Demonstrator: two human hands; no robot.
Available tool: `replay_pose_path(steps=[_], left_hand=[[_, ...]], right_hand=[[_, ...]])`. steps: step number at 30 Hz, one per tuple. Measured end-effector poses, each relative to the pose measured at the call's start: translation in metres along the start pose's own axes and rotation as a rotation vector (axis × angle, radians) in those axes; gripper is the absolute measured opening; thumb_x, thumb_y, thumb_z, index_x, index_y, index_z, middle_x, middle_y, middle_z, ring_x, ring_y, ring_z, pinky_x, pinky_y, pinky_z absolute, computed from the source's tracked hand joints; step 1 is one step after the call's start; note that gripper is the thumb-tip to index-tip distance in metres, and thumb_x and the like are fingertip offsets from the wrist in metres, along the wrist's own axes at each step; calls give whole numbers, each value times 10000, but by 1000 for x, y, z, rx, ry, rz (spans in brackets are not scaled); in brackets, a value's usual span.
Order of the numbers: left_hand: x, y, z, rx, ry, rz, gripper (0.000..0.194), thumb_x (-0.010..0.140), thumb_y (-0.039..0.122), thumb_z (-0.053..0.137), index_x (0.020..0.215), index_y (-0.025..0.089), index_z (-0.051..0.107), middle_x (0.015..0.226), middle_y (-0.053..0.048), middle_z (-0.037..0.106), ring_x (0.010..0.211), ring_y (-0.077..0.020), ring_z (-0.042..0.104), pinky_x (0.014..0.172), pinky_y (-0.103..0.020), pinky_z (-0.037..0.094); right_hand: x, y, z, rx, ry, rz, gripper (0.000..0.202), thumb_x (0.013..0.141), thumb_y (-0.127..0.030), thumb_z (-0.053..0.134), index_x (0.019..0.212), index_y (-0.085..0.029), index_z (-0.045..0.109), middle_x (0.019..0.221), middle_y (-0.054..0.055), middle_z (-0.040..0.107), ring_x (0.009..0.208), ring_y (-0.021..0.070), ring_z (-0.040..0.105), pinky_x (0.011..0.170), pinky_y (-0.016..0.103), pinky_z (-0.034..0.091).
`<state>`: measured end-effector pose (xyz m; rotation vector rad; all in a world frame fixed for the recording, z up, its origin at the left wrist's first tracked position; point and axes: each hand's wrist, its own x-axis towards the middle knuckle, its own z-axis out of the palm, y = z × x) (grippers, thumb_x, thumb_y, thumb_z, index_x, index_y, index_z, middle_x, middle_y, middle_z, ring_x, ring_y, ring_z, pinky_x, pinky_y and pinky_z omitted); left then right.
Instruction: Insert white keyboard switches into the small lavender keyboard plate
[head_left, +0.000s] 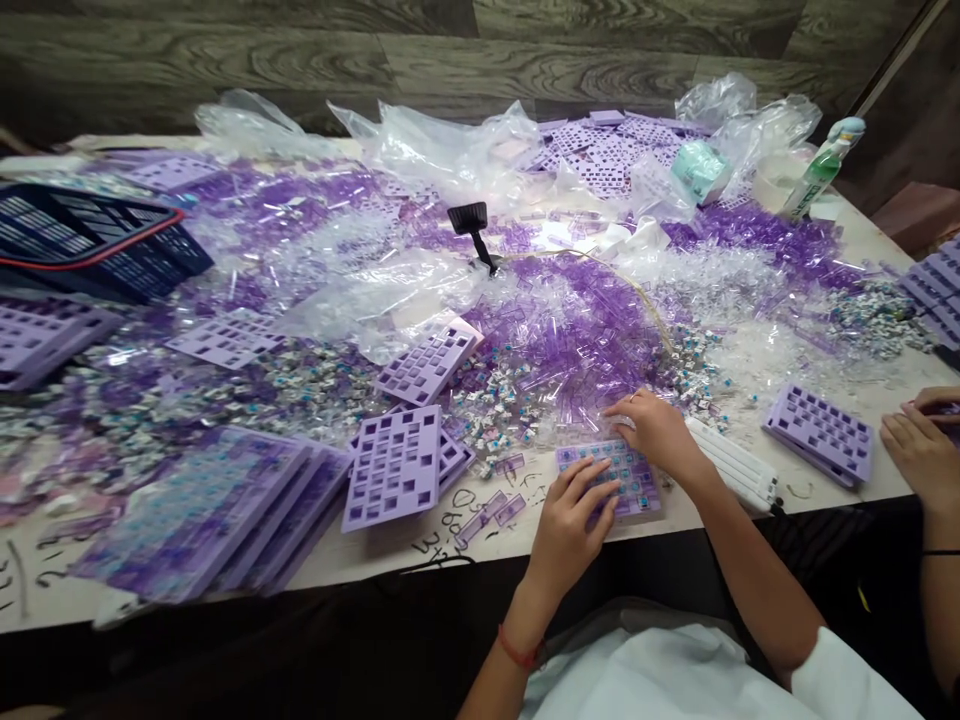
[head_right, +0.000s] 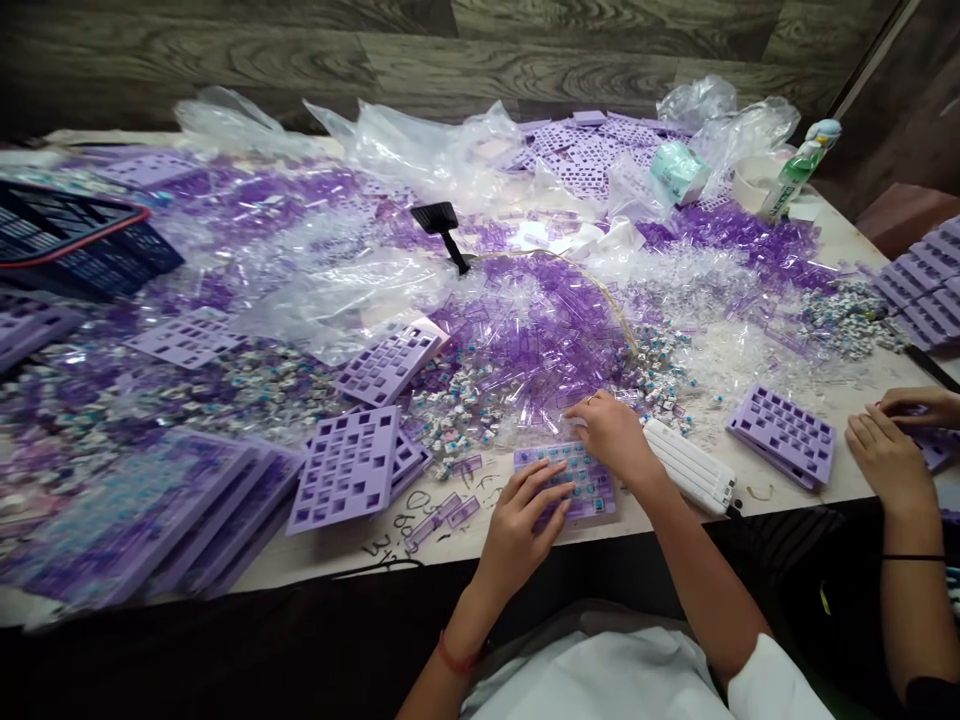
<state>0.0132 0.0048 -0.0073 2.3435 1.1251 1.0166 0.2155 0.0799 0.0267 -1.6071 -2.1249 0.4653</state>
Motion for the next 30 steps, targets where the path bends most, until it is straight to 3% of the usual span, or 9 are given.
replay_pose_path(steps=[5, 12, 19, 22, 26, 30], left_hand=[[0, 0, 0, -2, -3, 3, 208, 963, 182, 618, 1138, 248, 709, 1310, -60, 703, 1295, -253, 596, 1060, -475, 553], [0, -1, 0, 9, -3, 16, 195, 970, 183, 614, 1136, 241, 701, 1312, -64, 702, 1294, -257, 591, 1055, -480, 549], [1, 0, 1, 15, 7, 23, 195, 972, 181, 611, 1136, 244, 698, 1313, -57, 702, 1291, -251, 592, 1052, -469, 548], [1, 0, 1, 17, 7, 22, 199, 974, 181, 607, 1138, 244, 699, 1314, -57, 702, 1288, -255, 594, 1050, -473, 546], [0, -1, 1, 12, 1, 22, 204, 976, 183, 604, 1146, 241, 700, 1315, -59, 700, 1293, -256, 591, 1052, -472, 545], [-1, -1, 1, 12, 2, 24, 214, 971, 171, 607, 1153, 237, 699, 1326, -58, 695, 1307, -252, 579, 1066, -464, 538]], right_hand=[[-5, 8, -3, 141, 69, -77, 289, 912, -164, 675, 1179, -260, 729, 1061, 49, 721, 1013, 210, 663, 924, 363, 541], [-19, 28, -16, 274, 248, 29, 325, 980, -259, 561, 1278, -237, 687, 1086, 78, 632, 833, 169, 664, 831, 353, 595], [-18, 25, -7, 387, 303, 37, 227, 976, -299, 566, 1112, -227, 733, 1093, 74, 566, 874, 161, 673, 806, 346, 656], [-18, 24, -3, 383, 307, 29, 222, 984, -307, 566, 1128, -226, 714, 1143, 90, 575, 996, 193, 678, 881, 368, 645], [-17, 27, -9, 205, 290, 14, 427, 1002, -291, 545, 1428, -261, 544, 1453, 131, 507, 1372, 280, 516, 1137, 497, 484], [-18, 34, -19, 46, 212, 71, 568, 989, -303, 573, 1536, -276, 420, 1575, 144, 414, 1457, 320, 427, 1186, 553, 403]])
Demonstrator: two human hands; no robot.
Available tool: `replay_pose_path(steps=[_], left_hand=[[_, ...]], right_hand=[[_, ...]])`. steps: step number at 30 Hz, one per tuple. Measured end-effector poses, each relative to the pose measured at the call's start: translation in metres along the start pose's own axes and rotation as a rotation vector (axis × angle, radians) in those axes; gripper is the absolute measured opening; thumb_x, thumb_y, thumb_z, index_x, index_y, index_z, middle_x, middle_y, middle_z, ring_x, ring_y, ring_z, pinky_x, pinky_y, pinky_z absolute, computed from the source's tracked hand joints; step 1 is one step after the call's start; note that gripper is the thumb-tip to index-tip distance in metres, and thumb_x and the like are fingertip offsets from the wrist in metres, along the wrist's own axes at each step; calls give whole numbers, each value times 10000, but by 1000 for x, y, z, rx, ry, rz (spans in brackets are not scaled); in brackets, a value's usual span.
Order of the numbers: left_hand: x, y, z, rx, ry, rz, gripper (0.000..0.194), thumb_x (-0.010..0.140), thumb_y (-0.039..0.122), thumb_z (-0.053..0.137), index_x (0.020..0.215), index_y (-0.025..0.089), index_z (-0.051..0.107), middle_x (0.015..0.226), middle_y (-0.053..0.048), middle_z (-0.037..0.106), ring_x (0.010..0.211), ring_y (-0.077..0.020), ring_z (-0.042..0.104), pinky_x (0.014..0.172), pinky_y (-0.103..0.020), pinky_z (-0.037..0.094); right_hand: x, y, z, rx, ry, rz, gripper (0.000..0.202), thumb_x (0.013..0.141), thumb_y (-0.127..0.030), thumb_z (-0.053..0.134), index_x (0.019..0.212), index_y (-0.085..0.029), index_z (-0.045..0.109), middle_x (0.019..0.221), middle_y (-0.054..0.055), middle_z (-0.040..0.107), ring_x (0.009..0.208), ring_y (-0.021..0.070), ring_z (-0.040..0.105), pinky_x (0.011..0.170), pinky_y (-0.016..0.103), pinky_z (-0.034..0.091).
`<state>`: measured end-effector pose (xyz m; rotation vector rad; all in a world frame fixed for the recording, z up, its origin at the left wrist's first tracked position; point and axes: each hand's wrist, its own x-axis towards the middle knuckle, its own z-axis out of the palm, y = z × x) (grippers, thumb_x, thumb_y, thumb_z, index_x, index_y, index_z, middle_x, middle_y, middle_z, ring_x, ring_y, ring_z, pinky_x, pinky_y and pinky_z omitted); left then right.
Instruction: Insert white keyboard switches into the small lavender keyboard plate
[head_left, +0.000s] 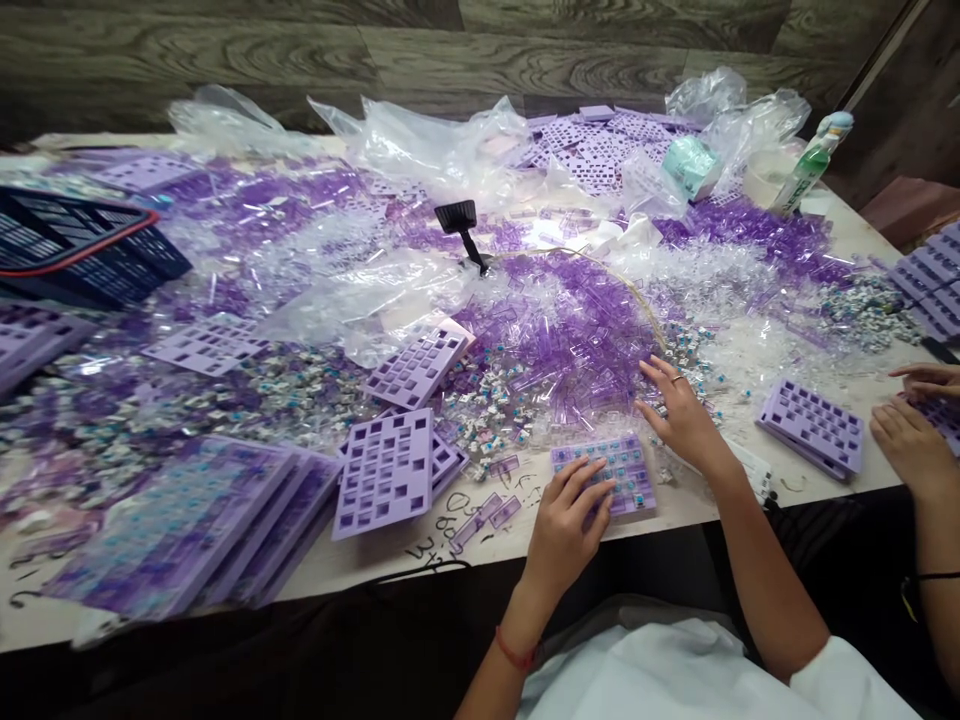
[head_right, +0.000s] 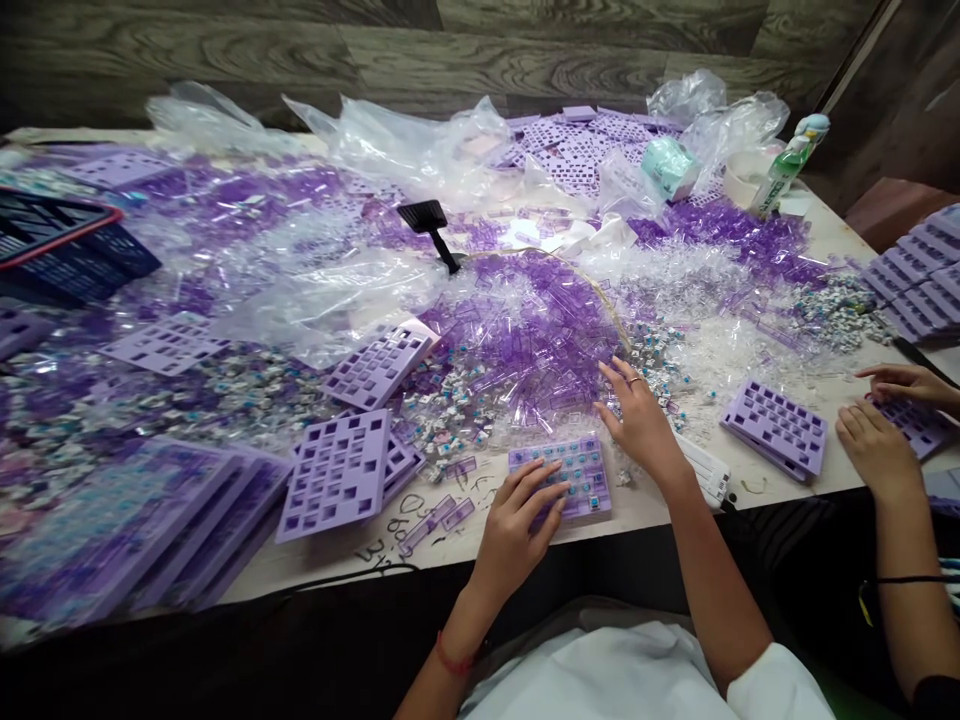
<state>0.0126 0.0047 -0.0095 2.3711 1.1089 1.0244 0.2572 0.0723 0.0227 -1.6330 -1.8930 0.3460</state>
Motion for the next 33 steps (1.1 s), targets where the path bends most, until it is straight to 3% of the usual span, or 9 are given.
replay_pose_path(steps=[3, 6, 11, 15, 18, 23, 28, 30, 33], left_hand=[[0, 0, 0, -2, 0, -2, 217, 968, 170, 610, 1153, 238, 702, 1327, -56, 695, 1310, -248, 576, 1072, -462, 535], [1, 1, -2, -8, -6, -11, 212, 971, 173, 607, 1147, 238, 706, 1321, -59, 698, 1304, -248, 580, 1067, -463, 538], [2, 1, -3, -12, -14, -18, 210, 978, 168, 595, 1143, 236, 705, 1310, -62, 700, 1299, -249, 579, 1059, -462, 540], [2, 1, -2, -6, -2, -12, 209, 974, 157, 598, 1135, 237, 703, 1297, -57, 704, 1292, -243, 579, 1053, -454, 540], [2, 1, -1, 2, 3, -5, 208, 971, 155, 599, 1132, 237, 703, 1297, -56, 705, 1286, -244, 583, 1046, -454, 541], [2, 1, -2, -4, -3, -17, 206, 973, 159, 593, 1123, 240, 710, 1294, -59, 706, 1280, -248, 594, 1043, -461, 546], [3, 3, -6, -27, -4, -23, 248, 972, 163, 606, 1193, 245, 682, 1295, -61, 703, 1279, -243, 596, 1044, -462, 553], [5, 6, -10, -39, 4, -16, 319, 974, 163, 609, 1280, 249, 638, 1307, -67, 694, 1280, -235, 596, 1047, -454, 552], [11, 11, -17, -72, 38, 22, 390, 972, 195, 634, 1355, 252, 583, 1311, -76, 691, 1260, -228, 608, 1044, -439, 549]], right_hand=[[-1, 5, -2, -57, -66, 27, 594, 961, -326, 627, 1522, -260, 445, 1598, 156, 395, 1471, 345, 408, 1178, 566, 406], [-4, 7, -2, -50, -106, -11, 536, 963, -320, 625, 1482, -271, 499, 1518, 137, 512, 1420, 327, 479, 1154, 553, 434], [0, 3, -2, -32, -31, -43, 357, 974, -284, 598, 1328, -263, 644, 1265, 105, 675, 1227, 296, 610, 1053, 505, 510], [30, -14, 3, -45, 66, -67, 244, 960, -255, 615, 1175, -238, 729, 1086, 101, 699, 1084, 276, 642, 985, 449, 529], [59, -33, 16, -50, 44, -75, 255, 966, -247, 618, 1199, -243, 722, 1115, 93, 716, 1072, 261, 636, 971, 418, 524], [81, -50, 34, -88, -8, 4, 220, 955, -275, 655, 1150, -232, 745, 1099, 113, 750, 1126, 306, 618, 1011, 497, 485], [53, -42, 13, 375, 86, 164, 208, 1013, -293, 543, 1164, -216, 663, 1112, 102, 757, 1023, 241, 683, 962, 440, 525], [25, -39, -2, 680, -56, 217, 238, 1013, -399, 560, 1170, -223, 592, 1001, 78, 766, 893, 209, 709, 830, 380, 568], [-22, -39, -18, 831, -331, 272, 279, 959, -486, 653, 1035, -221, 607, 941, 52, 752, 763, 165, 684, 700, 305, 558]])
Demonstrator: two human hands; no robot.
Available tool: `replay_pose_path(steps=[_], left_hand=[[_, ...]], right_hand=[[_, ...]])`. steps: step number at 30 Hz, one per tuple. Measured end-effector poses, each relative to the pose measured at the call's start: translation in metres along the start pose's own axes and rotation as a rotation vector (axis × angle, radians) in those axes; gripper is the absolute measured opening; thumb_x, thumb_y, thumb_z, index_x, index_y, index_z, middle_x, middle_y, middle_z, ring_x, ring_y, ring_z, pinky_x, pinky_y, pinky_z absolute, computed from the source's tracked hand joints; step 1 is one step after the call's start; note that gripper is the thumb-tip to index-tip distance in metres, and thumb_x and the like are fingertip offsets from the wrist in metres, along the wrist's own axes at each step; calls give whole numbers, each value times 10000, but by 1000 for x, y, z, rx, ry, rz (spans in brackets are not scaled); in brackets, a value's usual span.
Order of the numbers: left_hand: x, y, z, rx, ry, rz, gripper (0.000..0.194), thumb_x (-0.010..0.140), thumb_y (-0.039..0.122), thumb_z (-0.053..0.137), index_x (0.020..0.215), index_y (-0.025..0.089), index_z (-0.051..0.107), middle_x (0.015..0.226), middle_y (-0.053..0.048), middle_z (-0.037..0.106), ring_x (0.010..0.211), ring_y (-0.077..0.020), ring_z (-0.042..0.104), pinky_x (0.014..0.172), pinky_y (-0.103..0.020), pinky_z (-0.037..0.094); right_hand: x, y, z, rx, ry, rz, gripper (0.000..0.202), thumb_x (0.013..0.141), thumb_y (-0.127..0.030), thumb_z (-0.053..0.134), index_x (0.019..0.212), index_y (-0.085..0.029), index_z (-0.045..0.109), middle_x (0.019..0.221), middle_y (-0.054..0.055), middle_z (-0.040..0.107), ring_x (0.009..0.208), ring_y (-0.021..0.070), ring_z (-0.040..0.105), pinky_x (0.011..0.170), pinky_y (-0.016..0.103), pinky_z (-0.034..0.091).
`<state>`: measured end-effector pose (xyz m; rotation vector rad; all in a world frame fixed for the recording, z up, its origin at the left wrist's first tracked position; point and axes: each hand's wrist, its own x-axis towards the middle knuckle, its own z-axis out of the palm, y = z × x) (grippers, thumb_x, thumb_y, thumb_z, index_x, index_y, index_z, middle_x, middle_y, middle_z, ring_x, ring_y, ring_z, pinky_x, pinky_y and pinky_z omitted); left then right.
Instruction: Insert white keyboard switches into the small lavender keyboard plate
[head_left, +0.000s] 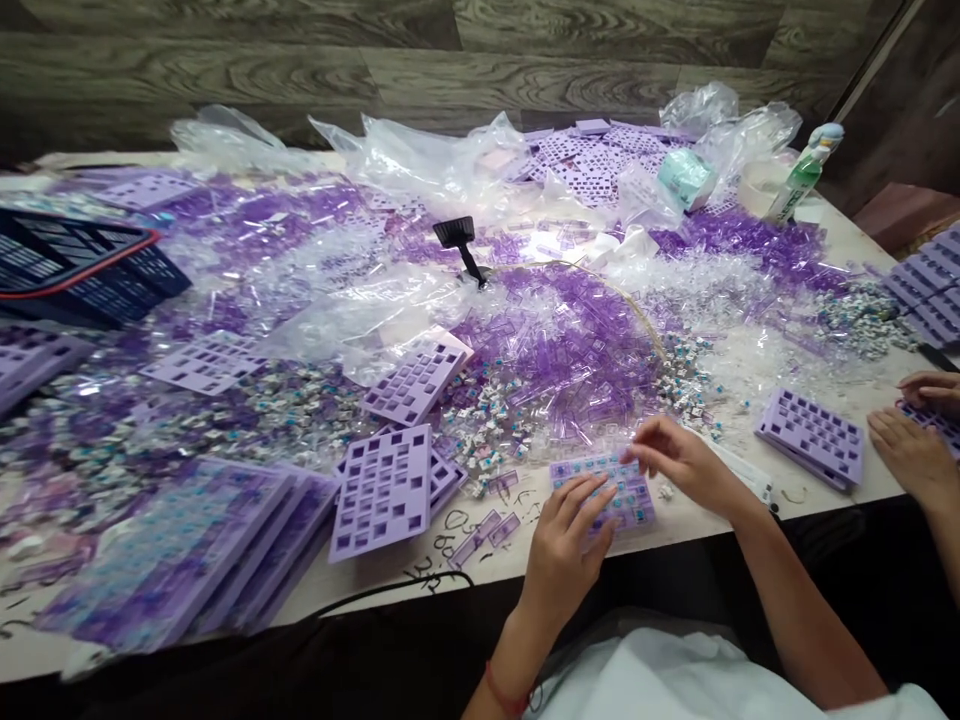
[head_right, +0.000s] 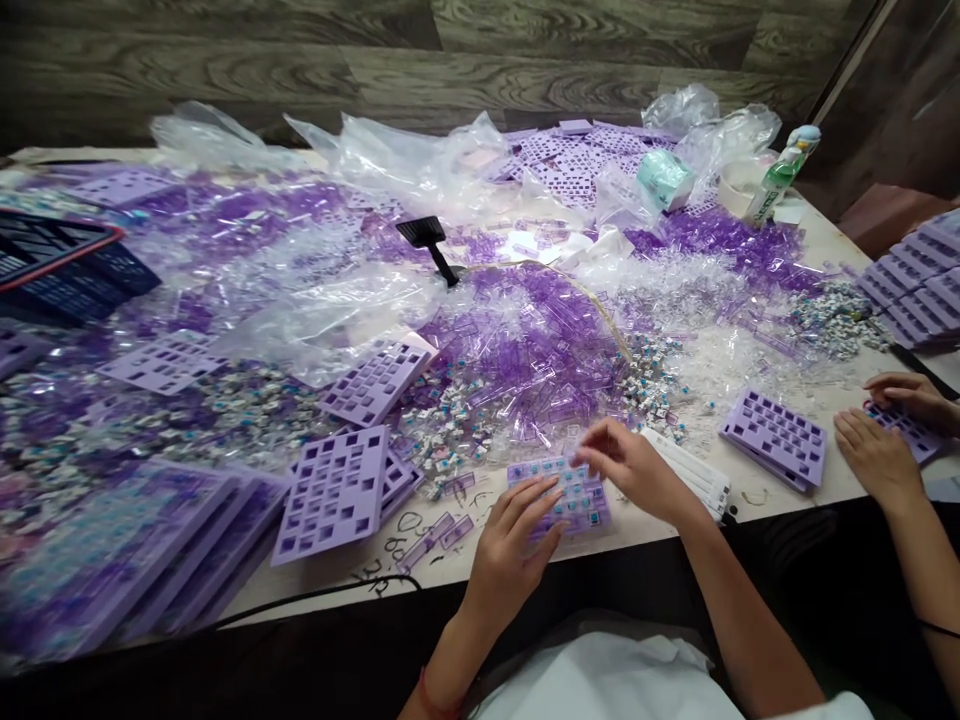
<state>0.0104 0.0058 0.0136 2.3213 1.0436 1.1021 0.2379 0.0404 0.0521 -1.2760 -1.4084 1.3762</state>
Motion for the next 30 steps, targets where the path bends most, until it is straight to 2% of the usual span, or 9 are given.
replay_pose_path(steps=[3, 6, 9, 12, 16, 22, 30], left_hand=[[10, 5, -2, -21, -2, 50, 370, 969, 247, 658, 1334, 242, 597, 1234, -69, 726, 1193, -221, 643, 1004, -410, 552], [16, 7, 1, 14, -6, 56, 204, 977, 246, 646, 1178, 245, 678, 1052, -34, 768, 1120, -224, 665, 957, -405, 531], [14, 9, 7, 48, -2, 28, 118, 978, 235, 642, 1077, 245, 705, 972, -19, 770, 1091, -231, 664, 976, -432, 488], [7, 12, 13, 67, -38, 10, 108, 971, 251, 653, 1064, 248, 706, 959, -18, 766, 1082, -239, 662, 1017, -468, 450], [0, 15, 18, 99, -75, -24, 120, 961, 249, 655, 1066, 258, 713, 981, -28, 755, 1123, -260, 644, 1062, -508, 423], [2, 16, 21, 142, -78, -61, 101, 947, 258, 668, 1029, 258, 726, 1059, -51, 734, 1152, -269, 624, 1066, -517, 436], [1, 15, 22, 131, -97, -72, 100, 933, 241, 690, 1025, 262, 725, 1075, -41, 736, 1138, -269, 634, 1093, -549, 381]], right_hand=[[-35, 9, 6, 27, -38, 89, 308, 914, -506, 711, 984, -209, 668, 818, 18, 709, 728, 153, 659, 665, 275, 544], [-52, 18, 12, -5, 5, 88, 285, 930, -493, 693, 982, -213, 708, 876, 22, 706, 762, 149, 654, 708, 276, 548], [-62, 27, 13, -107, 30, 26, 265, 915, -461, 720, 1045, -231, 727, 952, 31, 716, 797, 155, 660, 751, 287, 563], [-71, 38, 13, -266, 99, -107, 234, 931, -412, 706, 1105, -259, 741, 1024, 52, 709, 842, 173, 668, 771, 312, 581], [-77, 51, 16, -491, 256, -292, 189, 962, -307, 660, 1123, -293, 757, 1071, 79, 692, 997, 224, 675, 856, 378, 592], [-76, 52, 21, -631, 254, -380, 182, 979, -197, 622, 1103, -276, 730, 985, 52, 724, 925, 203, 696, 1003, 454, 539], [-78, 46, 21, -660, 261, -408, 180, 978, -175, 624, 1084, -260, 742, 966, 52, 726, 901, 204, 674, 869, 385, 577]])
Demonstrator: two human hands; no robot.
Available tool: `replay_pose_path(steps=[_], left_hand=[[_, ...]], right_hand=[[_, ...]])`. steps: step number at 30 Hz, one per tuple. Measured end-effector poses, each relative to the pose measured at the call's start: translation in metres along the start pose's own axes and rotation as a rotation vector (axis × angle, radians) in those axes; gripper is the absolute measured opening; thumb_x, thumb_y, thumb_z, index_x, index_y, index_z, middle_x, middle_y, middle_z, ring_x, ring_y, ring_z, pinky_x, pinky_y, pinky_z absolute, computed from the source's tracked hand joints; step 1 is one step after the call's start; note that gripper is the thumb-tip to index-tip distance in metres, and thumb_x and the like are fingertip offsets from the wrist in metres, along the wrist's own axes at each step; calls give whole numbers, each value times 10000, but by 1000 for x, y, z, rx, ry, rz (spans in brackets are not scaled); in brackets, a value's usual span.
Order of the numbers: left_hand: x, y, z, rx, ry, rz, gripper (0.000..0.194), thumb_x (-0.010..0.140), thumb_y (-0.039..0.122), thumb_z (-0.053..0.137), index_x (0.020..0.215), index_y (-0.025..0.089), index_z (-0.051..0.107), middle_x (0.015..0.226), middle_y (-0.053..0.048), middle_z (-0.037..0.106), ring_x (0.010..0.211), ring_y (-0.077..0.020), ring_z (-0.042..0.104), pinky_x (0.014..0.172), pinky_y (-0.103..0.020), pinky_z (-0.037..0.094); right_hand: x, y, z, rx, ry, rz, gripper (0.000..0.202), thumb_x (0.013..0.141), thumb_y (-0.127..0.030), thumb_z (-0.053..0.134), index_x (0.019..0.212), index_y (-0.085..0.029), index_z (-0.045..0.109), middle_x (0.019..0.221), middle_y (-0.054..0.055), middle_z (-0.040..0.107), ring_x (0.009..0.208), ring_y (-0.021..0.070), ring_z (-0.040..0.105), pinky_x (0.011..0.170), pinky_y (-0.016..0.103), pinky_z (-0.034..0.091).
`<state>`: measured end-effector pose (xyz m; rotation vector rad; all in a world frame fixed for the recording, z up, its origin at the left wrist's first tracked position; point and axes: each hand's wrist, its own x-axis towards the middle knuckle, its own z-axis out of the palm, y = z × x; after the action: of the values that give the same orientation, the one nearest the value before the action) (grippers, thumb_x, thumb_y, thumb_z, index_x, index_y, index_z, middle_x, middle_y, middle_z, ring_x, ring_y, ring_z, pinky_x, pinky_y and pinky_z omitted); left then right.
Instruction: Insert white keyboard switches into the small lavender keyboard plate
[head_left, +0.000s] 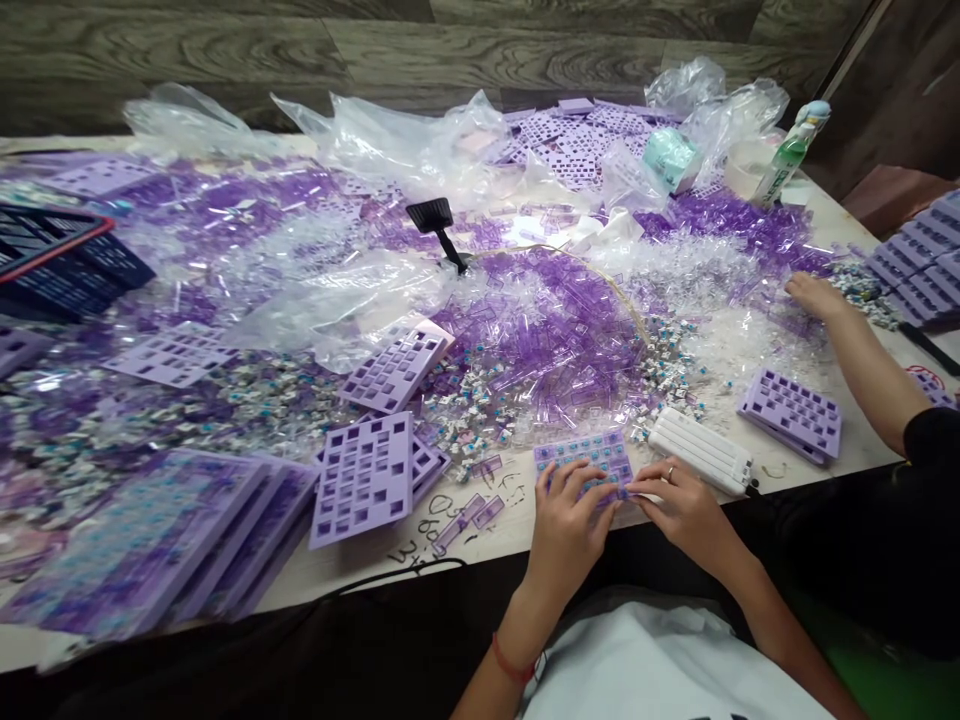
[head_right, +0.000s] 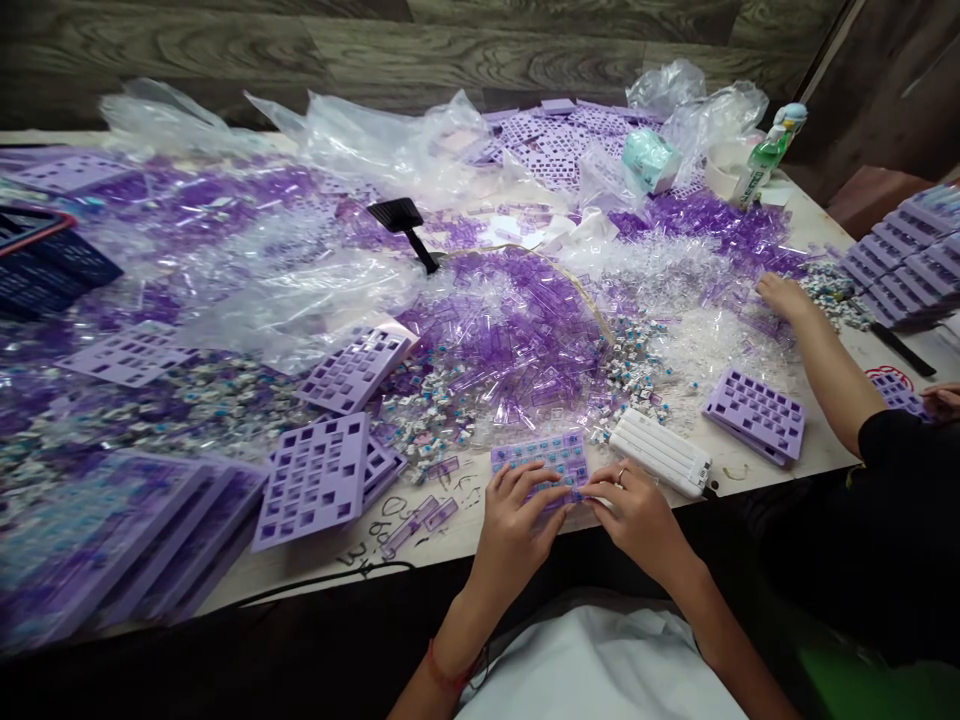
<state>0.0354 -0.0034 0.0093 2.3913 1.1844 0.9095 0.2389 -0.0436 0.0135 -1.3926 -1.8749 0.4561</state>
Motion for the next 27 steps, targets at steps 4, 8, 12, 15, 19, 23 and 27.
replay_pose_path(steps=[4, 8, 12, 15, 19, 23, 27], left_hand=[[0, 0, -1, 1, 3, -1, 102, 949, 255, 669, 1035, 261, 724, 1086, -50, 738, 1126, -263, 641, 1093, -545, 384], [0, 2, -1, -1, -2, -5, 114, 953, 265, 660, 1045, 264, 728, 1087, -56, 739, 1140, -270, 641, 1102, -560, 382], [2, 5, -1, 9, -29, -13, 120, 936, 251, 670, 1035, 267, 736, 1097, -66, 737, 1168, -284, 637, 1138, -594, 362], [3, 6, -1, 13, -47, -21, 114, 913, 236, 691, 1015, 265, 736, 1115, -69, 733, 1200, -299, 625, 1159, -622, 339], [4, 6, -2, 18, -65, -35, 132, 883, 209, 725, 1002, 265, 731, 1145, -67, 727, 1232, -316, 609, 1163, -656, 316], [3, 6, -3, 28, -68, -36, 139, 883, 204, 724, 1009, 265, 727, 1141, -66, 727, 1227, -318, 612, 1159, -669, 315], [3, 5, -3, 35, -45, -26, 127, 902, 221, 704, 1016, 270, 734, 1117, -66, 735, 1198, -301, 629, 1163, -648, 334]], right_hand=[[0, -2, -1, 18, 7, -5, 190, 980, -187, 629, 1110, -268, 741, 993, 55, 735, 931, 209, 681, 872, 383, 589], [-1, 0, -3, 20, 3, -9, 201, 983, -198, 628, 1135, -275, 736, 1012, 57, 742, 950, 216, 683, 883, 401, 595], [-2, 3, -3, 8, 7, -11, 196, 978, -200, 628, 1104, -279, 755, 978, 58, 742, 904, 211, 688, 861, 402, 609], [-2, 6, -3, 4, 9, -7, 191, 969, -196, 638, 1088, -279, 762, 964, 59, 742, 894, 211, 691, 836, 393, 613], [-2, 6, -1, 16, -2, -3, 188, 974, -186, 632, 1083, -271, 760, 971, 54, 744, 897, 208, 686, 832, 387, 603], [-1, 5, -1, 34, -6, -4, 184, 981, -195, 626, 1083, -267, 762, 971, 54, 744, 889, 205, 683, 824, 383, 602], [0, 4, -1, 35, -3, -2, 198, 979, -191, 627, 1092, -277, 765, 964, 54, 744, 886, 203, 687, 804, 372, 611]])
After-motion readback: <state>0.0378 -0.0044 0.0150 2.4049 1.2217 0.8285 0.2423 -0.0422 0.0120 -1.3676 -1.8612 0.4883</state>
